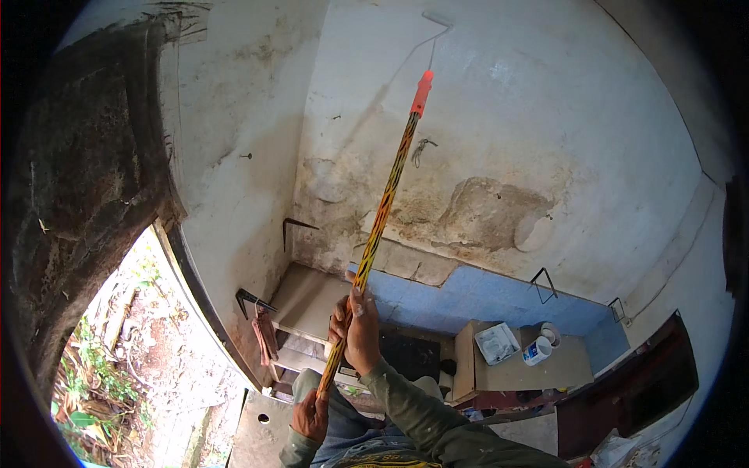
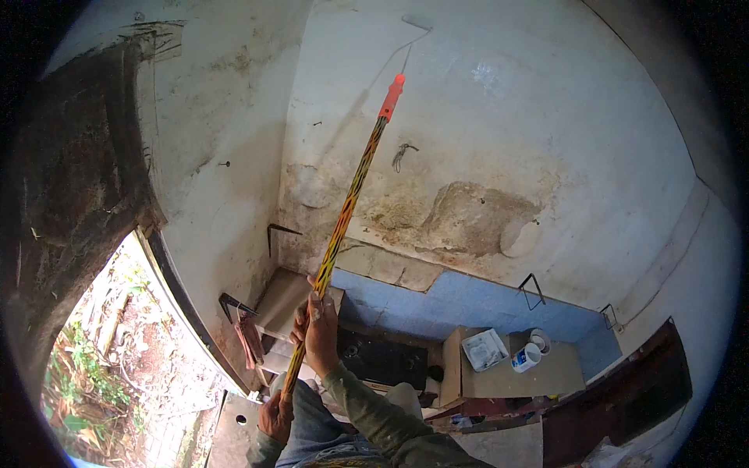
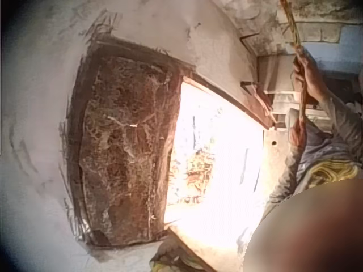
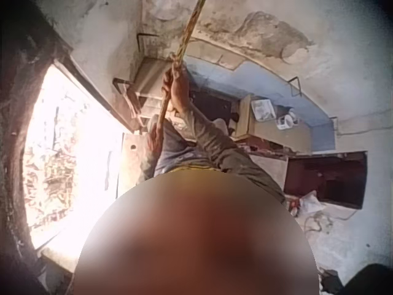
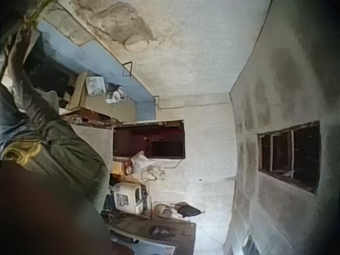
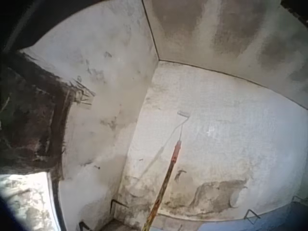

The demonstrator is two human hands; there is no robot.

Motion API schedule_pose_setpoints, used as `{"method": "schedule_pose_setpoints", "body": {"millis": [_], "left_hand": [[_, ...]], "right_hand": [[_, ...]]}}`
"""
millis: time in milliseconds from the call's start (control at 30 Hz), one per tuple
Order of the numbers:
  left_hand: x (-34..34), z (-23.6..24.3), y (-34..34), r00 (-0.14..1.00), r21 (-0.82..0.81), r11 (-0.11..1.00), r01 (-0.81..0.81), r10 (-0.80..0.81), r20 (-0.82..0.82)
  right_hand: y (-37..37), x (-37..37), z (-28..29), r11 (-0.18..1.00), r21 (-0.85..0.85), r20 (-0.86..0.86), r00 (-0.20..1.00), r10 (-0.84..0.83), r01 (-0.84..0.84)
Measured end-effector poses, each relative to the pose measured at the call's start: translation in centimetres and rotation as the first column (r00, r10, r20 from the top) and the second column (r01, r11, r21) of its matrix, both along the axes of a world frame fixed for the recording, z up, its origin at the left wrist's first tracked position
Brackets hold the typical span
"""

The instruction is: Painting the ceiling of a room using a paint roller attached to an extension pole.

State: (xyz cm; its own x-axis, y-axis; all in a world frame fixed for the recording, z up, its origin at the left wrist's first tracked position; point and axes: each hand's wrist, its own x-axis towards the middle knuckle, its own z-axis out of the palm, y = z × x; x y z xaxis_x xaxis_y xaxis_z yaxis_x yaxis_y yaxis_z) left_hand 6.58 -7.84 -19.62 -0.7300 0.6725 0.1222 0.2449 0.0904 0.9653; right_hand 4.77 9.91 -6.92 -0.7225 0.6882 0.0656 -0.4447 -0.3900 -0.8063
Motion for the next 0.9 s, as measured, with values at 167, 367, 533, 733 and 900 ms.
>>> {"method": "schedule_pose_setpoints", "body": {"millis": [167,367,533,733,900], "left_hand": [[2.6,-3.1,-3.8,0.990,-0.062,0.993,-0.104,0.097,-0.102],[6.7,-6.1,-9.6,0.969,-0.157,0.987,0.030,0.010,0.249],[8.4,-7.7,-10.7,0.977,-0.261,0.965,0.014,0.041,0.207],[8.8,-5.2,-9.3,0.959,-0.369,0.927,0.070,0.039,0.280],[9.1,-8.1,-7.5,0.968,-0.362,0.932,0.010,0.081,0.236]], "right_hand": [[-0.9,1.9,0.0,0.998,0.038,-0.040,0.998,0.052,-0.051],[-2.5,4.9,-3.2,0.985,-0.165,-0.013,0.998,0.057,-0.058],[-2.5,5.9,-6.9,0.976,-0.218,0.043,0.999,0.013,-0.004],[-1.2,6.6,-7.6,0.978,-0.210,0.068,0.997,0.021,-0.006],[0.6,6.5,-6.7,0.981,-0.192,0.067,0.998,-0.015,0.028]]}}
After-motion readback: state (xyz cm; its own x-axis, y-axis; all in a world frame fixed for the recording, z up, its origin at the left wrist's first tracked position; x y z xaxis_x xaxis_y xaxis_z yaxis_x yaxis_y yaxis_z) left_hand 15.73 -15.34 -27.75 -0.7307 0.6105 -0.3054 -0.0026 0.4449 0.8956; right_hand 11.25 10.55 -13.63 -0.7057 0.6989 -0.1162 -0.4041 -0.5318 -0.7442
